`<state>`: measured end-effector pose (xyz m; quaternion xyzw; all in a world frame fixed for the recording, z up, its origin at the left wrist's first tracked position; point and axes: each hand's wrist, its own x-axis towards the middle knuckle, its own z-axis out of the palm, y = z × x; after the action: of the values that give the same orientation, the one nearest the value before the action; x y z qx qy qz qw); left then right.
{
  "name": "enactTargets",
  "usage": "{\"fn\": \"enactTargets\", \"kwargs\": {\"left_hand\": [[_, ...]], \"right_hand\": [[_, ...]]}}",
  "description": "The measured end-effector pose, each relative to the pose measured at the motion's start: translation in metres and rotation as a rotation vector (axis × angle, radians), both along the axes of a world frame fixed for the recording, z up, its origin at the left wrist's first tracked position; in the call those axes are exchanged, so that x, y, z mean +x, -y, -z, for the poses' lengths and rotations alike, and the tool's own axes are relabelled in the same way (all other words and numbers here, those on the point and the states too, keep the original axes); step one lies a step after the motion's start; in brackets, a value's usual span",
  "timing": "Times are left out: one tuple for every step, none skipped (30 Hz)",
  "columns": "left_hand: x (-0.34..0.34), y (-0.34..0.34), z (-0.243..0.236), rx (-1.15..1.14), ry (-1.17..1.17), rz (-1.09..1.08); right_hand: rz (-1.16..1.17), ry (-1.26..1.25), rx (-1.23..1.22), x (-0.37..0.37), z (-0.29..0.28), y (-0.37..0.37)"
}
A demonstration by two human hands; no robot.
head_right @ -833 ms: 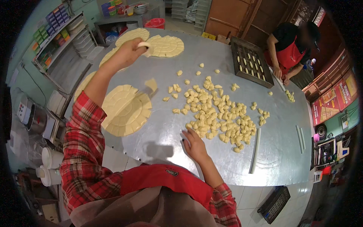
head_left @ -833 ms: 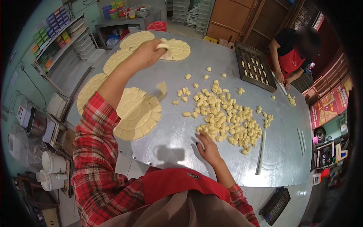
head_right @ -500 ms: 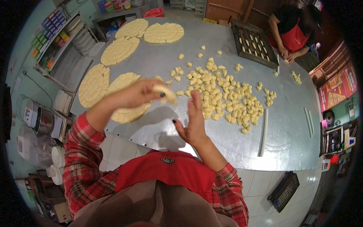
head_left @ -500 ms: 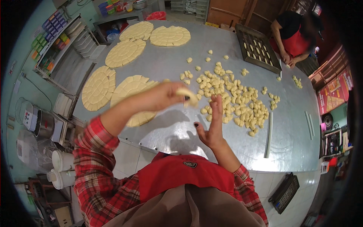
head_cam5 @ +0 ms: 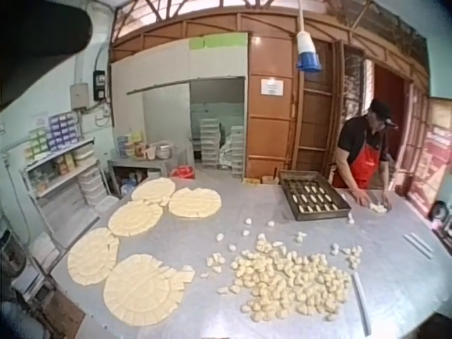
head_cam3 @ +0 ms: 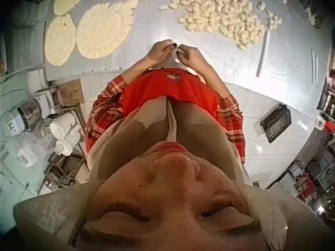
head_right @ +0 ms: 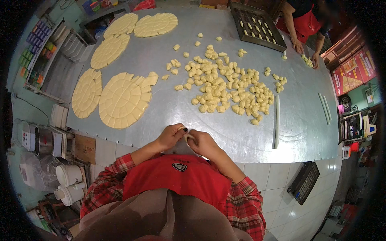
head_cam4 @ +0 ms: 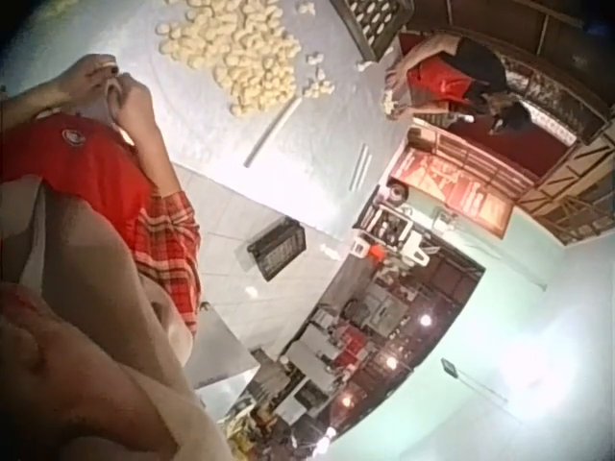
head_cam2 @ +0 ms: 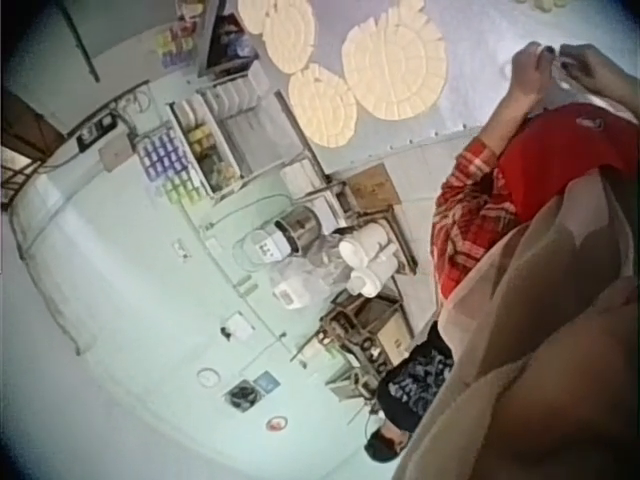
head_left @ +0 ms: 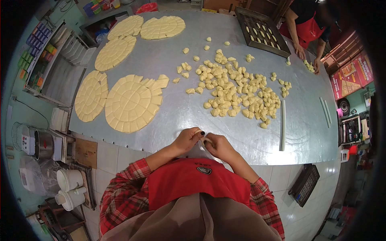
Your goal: The recorder is shaping pieces of dough into small rolls or balls on a production table.
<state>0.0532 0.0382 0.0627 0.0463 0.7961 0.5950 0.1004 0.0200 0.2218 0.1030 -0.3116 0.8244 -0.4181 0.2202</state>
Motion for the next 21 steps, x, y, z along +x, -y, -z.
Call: {"fn": "enactTargets", "kwargs": {"left_hand": [[-0.001,-0.006,0.009,0.146,0.056,-0.118],[-0.006,-0.001,0.018,0.149,0.061,-0.115],[-0.016,0.01,0.026,0.202,0.085,-0.235],[-0.02,0.022,0.033,0.254,0.108,-0.356],[-0.018,0.037,0.034,-0.022,-0.18,-0.306],[-0.012,0.047,0.029,-0.307,-0.279,-0.256],[-0.003,0.058,0.035,-0.519,-0.284,-0.199],[0.003,0.061,0.045,-0.729,-0.288,-0.136],[0.008,0.05,0.055,-0.837,-0.263,-0.102],[0.015,0.039,0.064,-0.955,-0.224,-0.078],[0.011,0.024,0.054,-0.841,-0.26,-0.06],[0.002,0.019,0.052,-0.843,-0.255,-0.06],[-0.018,0.019,0.051,-0.823,-0.33,-0.023],[-0.041,0.02,0.05,-0.792,-0.411,0.022],[-0.061,0.027,0.053,-0.787,-0.408,0.028],[-0.085,0.037,0.059,-0.723,-0.468,-0.027],[-0.095,0.046,0.063,-0.665,-0.524,-0.091],[-0.09,0.049,0.061,-0.664,-0.525,-0.089],[-0.077,0.053,0.058,-0.72,-0.528,-0.166],[-0.06,0.061,0.053,-0.789,-0.53,-0.259],[-0.038,0.068,0.052,-0.804,-0.444,-0.246]], "right_hand": [[-0.031,0.115,0.003,0.001,0.001,-0.007],[-0.027,0.119,0.006,0.004,0.005,-0.015],[-0.043,0.208,-0.065,0.006,0.013,-0.025],[-0.058,0.296,-0.138,0.008,0.018,-0.036],[0.068,0.352,-0.083,0.005,0.018,-0.051],[0.155,0.178,-0.223,0.003,0.035,-0.069],[0.198,-0.116,-0.084,0.001,0.049,-0.088],[0.241,-0.413,0.057,0.002,0.065,-0.104],[0.216,-0.417,0.209,0.013,0.094,-0.117],[0.084,-0.468,0.541,0.023,0.087,-0.102],[0.123,-0.457,0.501,0.024,0.078,-0.089],[0.148,-0.444,0.446,0.022,0.074,-0.075],[0.153,-0.491,0.441,0.008,0.076,-0.066],[0.167,-0.538,0.447,-0.01,0.077,-0.06],[0.202,-0.567,0.427,-0.026,0.078,-0.061],[0.291,-0.608,0.392,-0.038,0.083,-0.069],[0.343,-0.617,0.404,-0.041,0.087,-0.079],[0.404,-0.626,0.422,-0.044,0.09,-0.09],[0.41,-0.628,0.476,-0.032,0.092,-0.101],[0.375,-0.622,0.477,-0.013,0.095,-0.105],[0.348,-0.604,0.48,0.008,0.097,-0.107]]}}
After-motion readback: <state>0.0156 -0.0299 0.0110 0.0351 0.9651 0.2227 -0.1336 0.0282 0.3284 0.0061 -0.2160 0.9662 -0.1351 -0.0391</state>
